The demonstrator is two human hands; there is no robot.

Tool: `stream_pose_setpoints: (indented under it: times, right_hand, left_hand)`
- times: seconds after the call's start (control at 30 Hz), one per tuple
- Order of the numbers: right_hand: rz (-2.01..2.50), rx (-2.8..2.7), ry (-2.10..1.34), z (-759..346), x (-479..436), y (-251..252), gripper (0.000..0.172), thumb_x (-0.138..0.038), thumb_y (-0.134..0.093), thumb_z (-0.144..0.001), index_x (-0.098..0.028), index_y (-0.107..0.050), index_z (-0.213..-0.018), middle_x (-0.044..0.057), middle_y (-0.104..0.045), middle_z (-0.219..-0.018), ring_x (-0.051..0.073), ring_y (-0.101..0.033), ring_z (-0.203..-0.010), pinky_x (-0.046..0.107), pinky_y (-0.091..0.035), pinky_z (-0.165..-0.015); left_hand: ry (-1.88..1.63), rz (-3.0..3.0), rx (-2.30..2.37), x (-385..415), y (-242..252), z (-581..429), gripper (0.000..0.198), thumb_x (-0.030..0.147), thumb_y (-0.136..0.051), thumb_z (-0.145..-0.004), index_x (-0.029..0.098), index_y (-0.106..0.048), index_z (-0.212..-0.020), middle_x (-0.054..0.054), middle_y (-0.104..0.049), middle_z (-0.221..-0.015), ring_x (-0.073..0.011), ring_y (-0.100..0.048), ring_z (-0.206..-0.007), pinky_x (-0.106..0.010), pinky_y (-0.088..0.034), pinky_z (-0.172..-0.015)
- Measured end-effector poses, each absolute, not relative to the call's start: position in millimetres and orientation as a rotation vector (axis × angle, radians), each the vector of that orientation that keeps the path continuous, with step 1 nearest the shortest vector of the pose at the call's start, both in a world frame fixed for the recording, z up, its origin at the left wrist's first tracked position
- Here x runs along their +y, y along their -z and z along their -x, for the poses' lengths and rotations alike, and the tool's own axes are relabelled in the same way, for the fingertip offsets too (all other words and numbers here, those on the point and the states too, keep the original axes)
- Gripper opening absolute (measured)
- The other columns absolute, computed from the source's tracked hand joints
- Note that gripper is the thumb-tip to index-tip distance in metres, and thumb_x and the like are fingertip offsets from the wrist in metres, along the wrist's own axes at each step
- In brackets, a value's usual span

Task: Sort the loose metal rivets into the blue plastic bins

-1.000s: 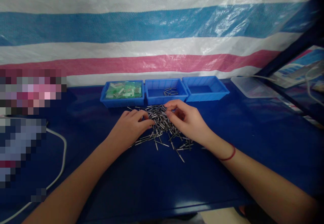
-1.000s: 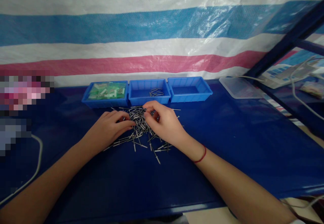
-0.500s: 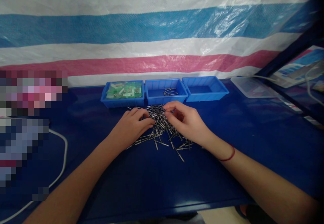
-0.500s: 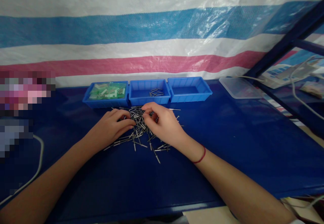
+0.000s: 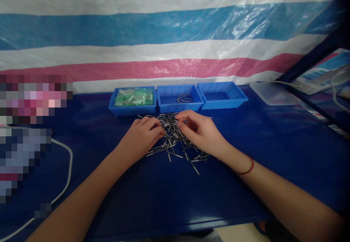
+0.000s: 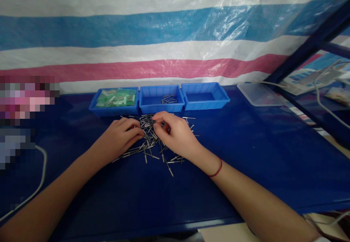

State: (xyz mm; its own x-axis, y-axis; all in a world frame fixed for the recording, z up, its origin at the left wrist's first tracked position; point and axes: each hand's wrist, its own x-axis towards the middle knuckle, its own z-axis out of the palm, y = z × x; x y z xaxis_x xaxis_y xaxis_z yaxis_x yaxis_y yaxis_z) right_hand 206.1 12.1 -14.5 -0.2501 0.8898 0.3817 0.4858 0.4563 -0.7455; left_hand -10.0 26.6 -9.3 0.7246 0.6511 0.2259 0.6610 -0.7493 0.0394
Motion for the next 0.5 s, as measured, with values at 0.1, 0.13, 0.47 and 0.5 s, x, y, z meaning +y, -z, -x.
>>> stream_pose_setpoints:
  times: [0.1,0.13,0.47,0.5]
  right_hand:
    - [1.148,-1.899,-0.619,-205.6,11.9,14.5,0.017,-0.017,-0.056,-0.086,-0.016,-0.061,-0.101,0.0,-0.066,-0.08,0.007,-0.05,-0.054,0.021,-0.041,-0.055]
    - [1.145,-1.901,-0.615,-205.3,11.6,14.0,0.016,-0.017,-0.056,-0.085,-0.016,-0.062,-0.1,0.0,-0.066,-0.08,0.007,-0.05,-0.054,0.021,-0.041,-0.055]
    - [1.051,-1.855,-0.805,-196.1,0.8,7.4,0.012,-0.028,-0.063,-0.084,-0.017,-0.066,-0.089,0.0,-0.064,-0.074,0.007,-0.05,-0.053,0.02,-0.039,-0.05]
    - [1.051,-1.832,-0.819,-195.1,-0.6,7.1,0.013,-0.029,-0.062,-0.085,-0.018,-0.066,-0.088,0.0,-0.065,-0.074,0.007,-0.05,-0.054,0.021,-0.04,-0.05]
  left_hand:
    - [0.372,2.881,-1.116,25.0,10.1,7.8,0.015,0.023,-0.05,-0.094,0.019,-0.064,-0.094,-0.006,-0.063,-0.102,-0.0203,-0.054,-0.091,-0.034,-0.038,-0.079]
    - [0.406,2.898,-1.135,24.4,10.4,7.2,0.015,0.023,-0.049,-0.095,0.018,-0.063,-0.094,-0.006,-0.063,-0.102,-0.0204,-0.054,-0.092,-0.035,-0.038,-0.08]
    - [1.188,3.007,-1.581,5.3,4.8,-6.8,0.009,0.026,-0.053,-0.092,0.02,-0.06,-0.093,-0.001,-0.064,-0.085,-0.0138,-0.06,-0.076,-0.026,-0.047,-0.071]
    - [1.225,2.993,-1.619,3.3,4.2,-8.2,0.009,0.027,-0.055,-0.092,0.019,-0.06,-0.093,0.0,-0.064,-0.084,-0.0135,-0.06,-0.075,-0.025,-0.047,-0.07]
